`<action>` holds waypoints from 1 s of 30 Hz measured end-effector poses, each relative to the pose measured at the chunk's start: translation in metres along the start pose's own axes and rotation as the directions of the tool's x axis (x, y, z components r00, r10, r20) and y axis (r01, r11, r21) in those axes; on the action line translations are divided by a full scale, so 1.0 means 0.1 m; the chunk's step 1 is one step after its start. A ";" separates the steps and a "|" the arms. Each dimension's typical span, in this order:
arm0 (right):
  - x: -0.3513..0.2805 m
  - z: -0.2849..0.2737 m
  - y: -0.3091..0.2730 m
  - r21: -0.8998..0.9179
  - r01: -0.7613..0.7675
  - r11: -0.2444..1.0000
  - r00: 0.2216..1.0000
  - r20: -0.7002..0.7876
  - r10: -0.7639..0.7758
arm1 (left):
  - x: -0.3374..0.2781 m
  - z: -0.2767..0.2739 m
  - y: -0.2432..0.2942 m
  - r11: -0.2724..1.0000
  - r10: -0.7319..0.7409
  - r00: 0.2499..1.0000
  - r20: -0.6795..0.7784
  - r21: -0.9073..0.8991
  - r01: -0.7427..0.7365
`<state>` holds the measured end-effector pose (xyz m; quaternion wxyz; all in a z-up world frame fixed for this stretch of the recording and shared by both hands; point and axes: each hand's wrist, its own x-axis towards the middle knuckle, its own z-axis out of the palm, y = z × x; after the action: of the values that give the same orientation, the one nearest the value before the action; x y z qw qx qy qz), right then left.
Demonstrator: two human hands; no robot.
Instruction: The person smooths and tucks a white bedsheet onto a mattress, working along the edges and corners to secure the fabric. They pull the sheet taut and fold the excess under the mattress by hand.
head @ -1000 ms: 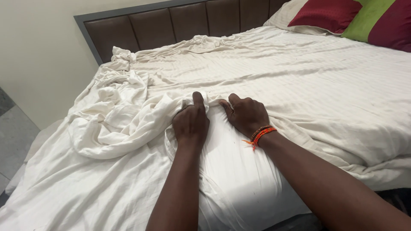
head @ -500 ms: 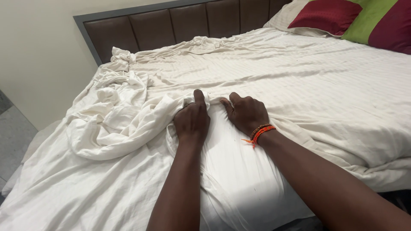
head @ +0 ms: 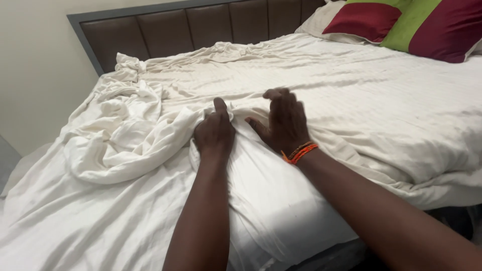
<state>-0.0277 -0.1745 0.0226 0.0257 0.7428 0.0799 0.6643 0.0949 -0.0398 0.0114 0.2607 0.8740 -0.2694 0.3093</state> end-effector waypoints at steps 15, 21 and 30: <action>-0.22 -0.69 -0.36 -0.246 -0.133 0.960 0.884 0.408 0.227 | -0.01 -0.05 0.00 0.981 -0.117 0.992 -0.047 -0.162 0.108; -0.32 -0.64 -0.25 -0.103 -0.177 0.979 0.979 0.084 0.186 | 0.06 -0.09 0.05 0.955 -0.188 0.976 -0.107 -0.252 0.156; -0.30 -0.63 -0.12 0.048 -0.544 0.838 0.819 0.247 0.517 | 0.02 -0.17 0.06 0.949 -0.194 0.979 -0.063 -0.263 0.171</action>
<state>-0.0945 -0.1711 -0.0011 -0.1947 0.8058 -0.0953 0.5511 0.0857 -0.0338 0.0260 0.4108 0.8395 -0.2133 0.2845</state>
